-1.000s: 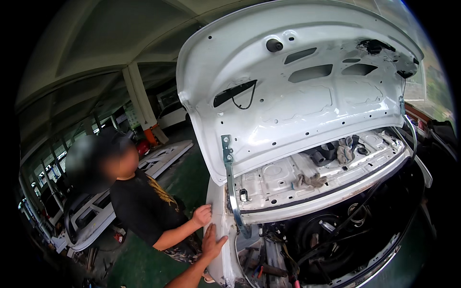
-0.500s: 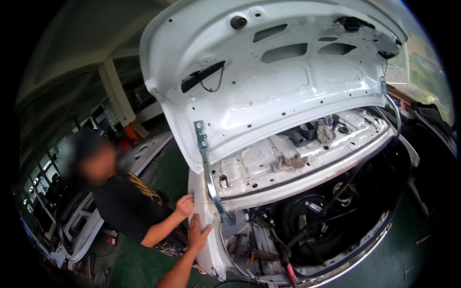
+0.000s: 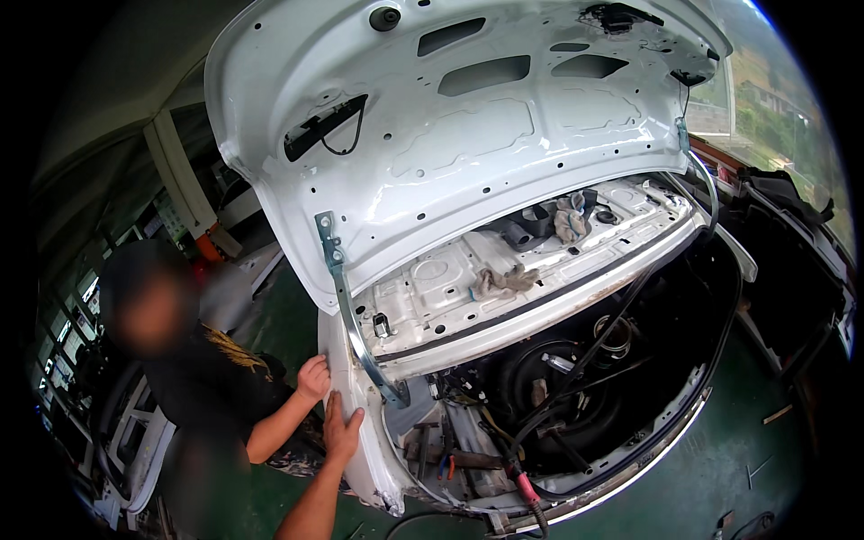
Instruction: The person aligns a white car fender with the front body, then uses a metal bar to tap and adjust the panel. The person welds the fender to the car body using a welding torch, producing sparks and bright flashes.
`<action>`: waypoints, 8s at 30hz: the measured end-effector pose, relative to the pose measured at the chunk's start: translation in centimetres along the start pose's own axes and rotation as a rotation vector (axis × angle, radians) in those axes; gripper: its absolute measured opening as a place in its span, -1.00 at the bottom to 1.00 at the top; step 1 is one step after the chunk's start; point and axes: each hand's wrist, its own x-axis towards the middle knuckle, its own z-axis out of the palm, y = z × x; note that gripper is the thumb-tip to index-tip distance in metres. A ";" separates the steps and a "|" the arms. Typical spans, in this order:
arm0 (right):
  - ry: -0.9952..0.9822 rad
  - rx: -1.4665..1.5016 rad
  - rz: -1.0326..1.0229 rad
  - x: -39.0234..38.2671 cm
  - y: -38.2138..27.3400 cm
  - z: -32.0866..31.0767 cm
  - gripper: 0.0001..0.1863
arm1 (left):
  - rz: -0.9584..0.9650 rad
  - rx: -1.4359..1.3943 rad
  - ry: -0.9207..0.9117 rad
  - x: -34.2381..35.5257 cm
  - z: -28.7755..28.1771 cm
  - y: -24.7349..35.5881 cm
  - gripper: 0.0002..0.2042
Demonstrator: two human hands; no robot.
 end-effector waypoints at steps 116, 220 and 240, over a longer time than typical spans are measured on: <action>0.508 -0.724 0.146 -6.0 -7.1 24.4 -0.64 | 0.412 -0.168 -0.246 4.4 -2.6 -4.5 -0.07; 0.750 -0.111 0.555 -19.9 6.1 19.3 -0.71 | 0.363 -0.177 -0.213 -9.3 -3.0 -4.0 -0.39; 1.235 0.409 0.605 -44.1 45.5 51.3 -0.75 | 0.823 -0.094 0.206 1.6 9.1 -16.4 -0.69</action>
